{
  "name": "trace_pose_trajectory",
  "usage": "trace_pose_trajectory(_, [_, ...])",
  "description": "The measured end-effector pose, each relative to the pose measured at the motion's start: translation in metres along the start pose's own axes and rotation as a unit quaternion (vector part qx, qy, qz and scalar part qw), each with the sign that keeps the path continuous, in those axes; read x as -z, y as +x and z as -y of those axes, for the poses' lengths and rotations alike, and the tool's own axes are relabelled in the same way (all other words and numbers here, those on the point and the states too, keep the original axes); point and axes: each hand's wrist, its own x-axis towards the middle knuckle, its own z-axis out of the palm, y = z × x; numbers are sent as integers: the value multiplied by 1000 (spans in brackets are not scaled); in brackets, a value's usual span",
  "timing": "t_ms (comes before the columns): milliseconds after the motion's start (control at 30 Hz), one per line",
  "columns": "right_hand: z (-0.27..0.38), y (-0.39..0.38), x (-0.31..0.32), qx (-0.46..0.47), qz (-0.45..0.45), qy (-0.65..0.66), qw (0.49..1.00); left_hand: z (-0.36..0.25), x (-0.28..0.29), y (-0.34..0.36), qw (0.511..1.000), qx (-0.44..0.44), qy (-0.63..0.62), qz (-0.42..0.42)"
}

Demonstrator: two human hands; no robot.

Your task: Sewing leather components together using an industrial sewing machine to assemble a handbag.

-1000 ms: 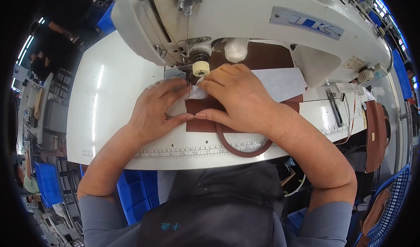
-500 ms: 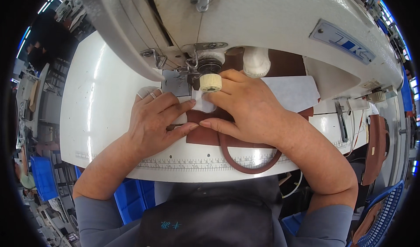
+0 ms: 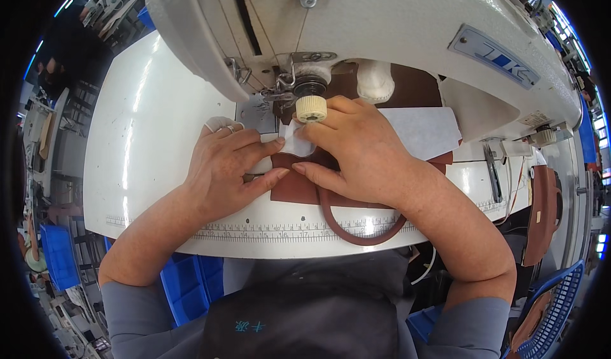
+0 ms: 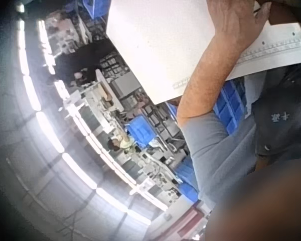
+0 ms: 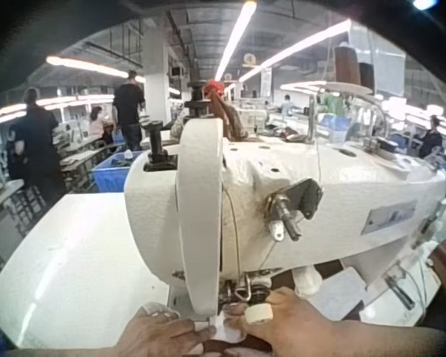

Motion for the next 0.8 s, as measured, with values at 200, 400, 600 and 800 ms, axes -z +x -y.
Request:
trace_pose_trajectory(200, [4, -4, -2, -6, 3, -6, 1000, -3, 2, 0, 1000, 3, 14, 12])
trace_pose_trajectory(400, [15, -3, -5, -16, -10, -21, 1000, -7, 3, -1, 999, 25, 36, 10])
trace_pose_trajectory(600, [1, -10, 9, -33, -4, -20, 999, -15, -6, 8, 997, 74, 4, -17])
trace_pose_trajectory(800, [-21, -67, 65, -203, -32, -56, 977, -16, -9, 7, 997, 67, -19, -36])
